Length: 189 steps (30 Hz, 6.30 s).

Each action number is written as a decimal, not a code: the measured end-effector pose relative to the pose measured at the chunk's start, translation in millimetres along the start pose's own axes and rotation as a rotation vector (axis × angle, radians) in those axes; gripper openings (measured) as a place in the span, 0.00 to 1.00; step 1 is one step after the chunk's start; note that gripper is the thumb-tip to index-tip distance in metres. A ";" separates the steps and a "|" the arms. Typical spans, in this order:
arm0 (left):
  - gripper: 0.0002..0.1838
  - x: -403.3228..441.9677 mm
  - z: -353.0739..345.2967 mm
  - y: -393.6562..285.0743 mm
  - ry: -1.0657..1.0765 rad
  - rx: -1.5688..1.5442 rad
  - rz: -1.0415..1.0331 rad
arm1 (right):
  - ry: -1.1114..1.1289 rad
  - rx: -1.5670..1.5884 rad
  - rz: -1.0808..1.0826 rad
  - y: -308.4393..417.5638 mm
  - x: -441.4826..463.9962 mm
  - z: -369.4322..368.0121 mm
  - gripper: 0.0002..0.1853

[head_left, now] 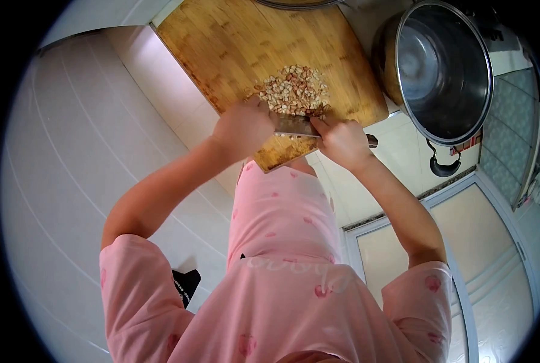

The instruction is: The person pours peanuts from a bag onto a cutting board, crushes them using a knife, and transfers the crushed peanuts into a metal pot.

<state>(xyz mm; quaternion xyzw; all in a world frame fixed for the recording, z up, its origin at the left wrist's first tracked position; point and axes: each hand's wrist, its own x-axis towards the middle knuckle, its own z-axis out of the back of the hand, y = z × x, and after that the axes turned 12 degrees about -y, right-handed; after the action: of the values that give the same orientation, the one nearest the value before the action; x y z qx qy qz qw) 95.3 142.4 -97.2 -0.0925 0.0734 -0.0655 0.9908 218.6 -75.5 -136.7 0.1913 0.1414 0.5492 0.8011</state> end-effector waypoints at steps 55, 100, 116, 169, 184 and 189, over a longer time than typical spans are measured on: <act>0.04 12.3 -26.6 50.5 -0.207 -0.152 -0.131 | 0.333 -0.102 -0.259 23.8 49.1 34.7 0.08; 0.07 -0.7 -33.5 13.1 -0.378 -0.279 -0.301 | 0.220 -0.090 -0.291 65.4 -13.6 55.7 0.03; 0.04 5.0 -24.5 -21.2 -0.129 -0.009 -0.218 | 0.039 -0.083 -0.105 7.3 -50.1 2.5 0.11; 0.05 22.0 -29.6 8.1 -0.190 -0.014 -0.129 | 0.233 -0.172 -0.176 -2.3 13.4 35.5 0.09; 0.04 28.7 -25.3 7.4 -0.234 -0.055 -0.037 | 0.283 -0.175 -0.211 -9.6 27.0 41.2 0.10; 0.04 53.8 14.1 -8.2 0.051 0.046 -0.073 | -0.112 0.002 -0.132 -38.3 2.2 16.6 0.10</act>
<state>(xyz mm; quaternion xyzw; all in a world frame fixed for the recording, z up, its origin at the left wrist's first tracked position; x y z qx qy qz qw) 149.3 129.1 -89.1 -0.0708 0.0939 -0.1057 0.9874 258.3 -88.4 -139.7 0.2131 0.1092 0.4833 0.8421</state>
